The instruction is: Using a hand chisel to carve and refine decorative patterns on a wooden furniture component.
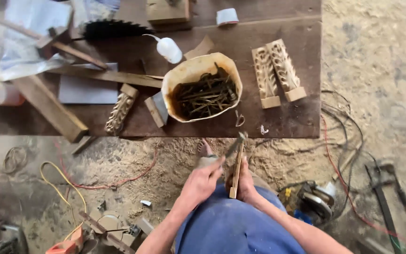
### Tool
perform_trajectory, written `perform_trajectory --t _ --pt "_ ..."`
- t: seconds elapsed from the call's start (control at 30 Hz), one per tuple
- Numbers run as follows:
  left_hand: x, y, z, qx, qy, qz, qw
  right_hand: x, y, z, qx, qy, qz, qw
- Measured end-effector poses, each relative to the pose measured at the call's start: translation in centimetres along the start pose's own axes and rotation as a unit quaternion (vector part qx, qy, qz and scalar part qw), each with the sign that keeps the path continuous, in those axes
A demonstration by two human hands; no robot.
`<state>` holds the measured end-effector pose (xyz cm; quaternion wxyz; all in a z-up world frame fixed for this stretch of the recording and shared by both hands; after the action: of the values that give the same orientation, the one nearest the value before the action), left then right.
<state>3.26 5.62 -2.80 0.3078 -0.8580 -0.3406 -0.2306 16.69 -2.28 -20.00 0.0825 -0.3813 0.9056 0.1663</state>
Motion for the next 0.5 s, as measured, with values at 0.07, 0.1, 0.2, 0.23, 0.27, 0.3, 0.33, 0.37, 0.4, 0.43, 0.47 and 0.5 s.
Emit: perform_trajectory --t 0.07,0.1,0.2,0.23,0.27,0.3,0.33,0.37,0.4,0.43,0.47,0.5 --pt "-0.2 0.0 0.9 0.080 0.096 0.001 0.992 -0.1 1.1 -0.3 -0.080 0.040 0.059 0.994" --pt "0.3 -0.6 0.0 0.078 0.100 0.006 0.992 -0.5 1.1 -0.5 -0.081 0.036 0.065 0.994" --pt "-1.0 -1.6 -2.1 0.052 -0.035 -0.027 0.998 -1.2 0.9 -1.2 -0.131 0.053 0.086 0.986" --pt "-2.2 -2.0 -2.6 0.074 -0.073 0.013 0.994 -1.8 1.1 -1.6 -0.202 0.032 0.132 0.970" --pt "-3.3 -2.6 -3.1 0.097 -0.110 0.054 0.988 -2.5 1.4 -2.2 -0.272 0.008 0.176 0.946" --pt "-6.8 -2.2 -3.4 0.097 -0.106 0.056 0.988 -3.5 1.4 -3.5 -0.274 0.004 0.178 0.945" --pt "-10.5 -1.9 -3.8 0.092 -0.126 0.073 0.985 -5.1 1.8 -5.2 -0.342 -0.081 0.183 0.918" --pt "-14.1 -1.8 -3.8 0.083 -0.141 0.093 0.982 -6.7 2.1 -7.1 -0.404 -0.169 0.189 0.879" --pt "-15.0 -1.8 -4.5 0.080 -0.133 0.099 0.983 -7.8 2.0 -7.4 -0.402 -0.178 0.193 0.877" --pt "-16.7 -1.5 -5.8 0.065 -0.190 0.085 0.976 -8.5 1.2 -7.4 -0.313 -0.202 0.145 0.917" --pt "-18.5 -1.2 -7.2 0.051 -0.246 0.071 0.965 -9.2 0.3 -7.4 -0.220 -0.223 0.095 0.945" --pt "-19.1 -0.8 -7.5 0.049 -0.245 0.073 0.965 -9.0 -0.5 -6.5 -0.218 -0.223 0.097 0.945"
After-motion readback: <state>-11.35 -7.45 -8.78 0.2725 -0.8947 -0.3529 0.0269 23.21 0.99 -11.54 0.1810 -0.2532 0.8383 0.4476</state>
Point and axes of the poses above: each hand's wrist, its own z-axis towards the middle knuckle, its own y-axis out of the palm, x = y × z, the point moved 4 cm from there along z, towards the middle knuckle, and after that the axes turned 5 degrees about -y, right-handed, at the moved point
